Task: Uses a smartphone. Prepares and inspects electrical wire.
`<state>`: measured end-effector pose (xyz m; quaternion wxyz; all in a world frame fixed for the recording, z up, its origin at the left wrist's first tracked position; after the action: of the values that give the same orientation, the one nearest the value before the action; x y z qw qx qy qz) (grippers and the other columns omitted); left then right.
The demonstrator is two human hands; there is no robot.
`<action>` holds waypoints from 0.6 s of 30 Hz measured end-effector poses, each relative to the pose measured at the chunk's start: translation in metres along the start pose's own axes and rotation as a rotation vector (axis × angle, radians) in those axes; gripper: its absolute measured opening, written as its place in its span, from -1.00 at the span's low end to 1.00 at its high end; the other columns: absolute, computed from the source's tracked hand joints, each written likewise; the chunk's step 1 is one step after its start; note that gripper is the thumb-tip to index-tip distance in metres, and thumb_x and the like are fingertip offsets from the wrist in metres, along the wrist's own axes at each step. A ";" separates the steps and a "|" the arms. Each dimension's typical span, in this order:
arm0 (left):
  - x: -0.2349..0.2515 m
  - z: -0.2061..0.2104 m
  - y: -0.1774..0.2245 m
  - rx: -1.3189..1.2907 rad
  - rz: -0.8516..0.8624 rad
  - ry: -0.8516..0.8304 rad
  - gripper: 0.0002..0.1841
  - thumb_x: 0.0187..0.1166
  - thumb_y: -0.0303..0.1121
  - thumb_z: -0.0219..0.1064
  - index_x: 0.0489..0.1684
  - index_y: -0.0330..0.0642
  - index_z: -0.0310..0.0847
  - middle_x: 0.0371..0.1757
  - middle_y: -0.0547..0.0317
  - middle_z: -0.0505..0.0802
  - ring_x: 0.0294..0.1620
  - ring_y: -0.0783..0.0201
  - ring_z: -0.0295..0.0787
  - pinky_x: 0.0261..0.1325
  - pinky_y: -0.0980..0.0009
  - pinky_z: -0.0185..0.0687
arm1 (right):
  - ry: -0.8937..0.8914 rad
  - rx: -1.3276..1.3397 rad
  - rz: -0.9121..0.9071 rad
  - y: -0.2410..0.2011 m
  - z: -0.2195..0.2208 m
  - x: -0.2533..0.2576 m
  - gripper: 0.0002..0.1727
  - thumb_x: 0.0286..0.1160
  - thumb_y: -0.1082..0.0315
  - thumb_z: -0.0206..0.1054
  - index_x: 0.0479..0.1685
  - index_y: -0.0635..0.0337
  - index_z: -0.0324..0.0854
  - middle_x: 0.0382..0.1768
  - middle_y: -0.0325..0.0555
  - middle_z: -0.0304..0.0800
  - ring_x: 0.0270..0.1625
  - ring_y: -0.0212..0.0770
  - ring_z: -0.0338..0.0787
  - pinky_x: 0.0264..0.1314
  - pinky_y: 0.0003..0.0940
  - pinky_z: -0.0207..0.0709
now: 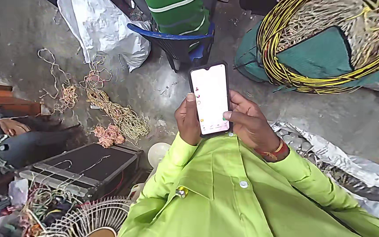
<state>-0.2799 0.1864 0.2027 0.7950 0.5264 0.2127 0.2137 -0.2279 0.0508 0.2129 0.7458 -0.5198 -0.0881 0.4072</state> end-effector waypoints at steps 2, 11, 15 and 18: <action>-0.001 0.002 -0.003 -0.033 0.042 0.070 -0.60 0.92 -0.26 -0.08 -0.08 -0.16 0.76 -0.26 0.24 0.94 -0.24 0.41 0.92 -0.08 0.38 0.90 | -0.050 -0.021 0.021 0.000 -0.005 -0.002 -0.27 0.52 0.56 0.09 0.80 0.15 0.17 0.47 0.01 0.62 0.34 -0.16 0.76 0.29 -0.21 0.75; -0.039 -0.005 -0.018 0.032 -0.003 0.414 -0.58 0.89 -0.24 -0.07 -0.03 -0.36 0.69 -0.20 0.15 0.92 -0.15 0.35 0.91 0.07 0.28 0.88 | -0.334 0.152 0.232 0.021 -0.015 0.006 -0.13 0.51 0.31 0.38 0.80 0.30 0.01 0.48 0.14 0.59 0.43 -0.03 0.71 0.48 -0.04 0.64; -0.065 -0.033 -0.023 -0.075 -0.011 0.599 -0.56 0.90 -0.33 -0.11 -0.13 -0.35 0.73 -0.29 0.14 0.94 -0.25 0.36 0.92 -0.06 0.34 0.90 | -0.401 0.237 0.425 0.054 -0.002 0.023 -0.30 0.72 0.05 0.26 0.73 0.25 0.26 0.40 0.17 0.68 0.38 -0.03 0.76 0.44 -0.08 0.67; -0.062 -0.068 -0.025 -0.124 -0.017 0.701 -0.54 0.91 -0.31 -0.14 -0.12 -0.35 0.72 -0.30 0.10 0.94 -0.27 0.33 0.93 -0.10 0.34 0.91 | -0.442 0.185 0.471 0.067 0.016 0.053 -0.19 0.64 -0.15 0.28 0.73 0.20 0.30 0.48 0.19 0.63 0.44 0.04 0.73 0.37 -0.04 0.70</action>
<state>-0.3661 0.1938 0.1619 0.7058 0.3702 0.4637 0.3872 -0.2367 0.1071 0.1476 0.6381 -0.3550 -0.0876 0.6776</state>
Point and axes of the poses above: each hand's wrist, its own x-axis towards the middle knuckle, its own z-axis out of the palm, y = z × x, the point moved 9 cm from there along x, towards the middle knuckle
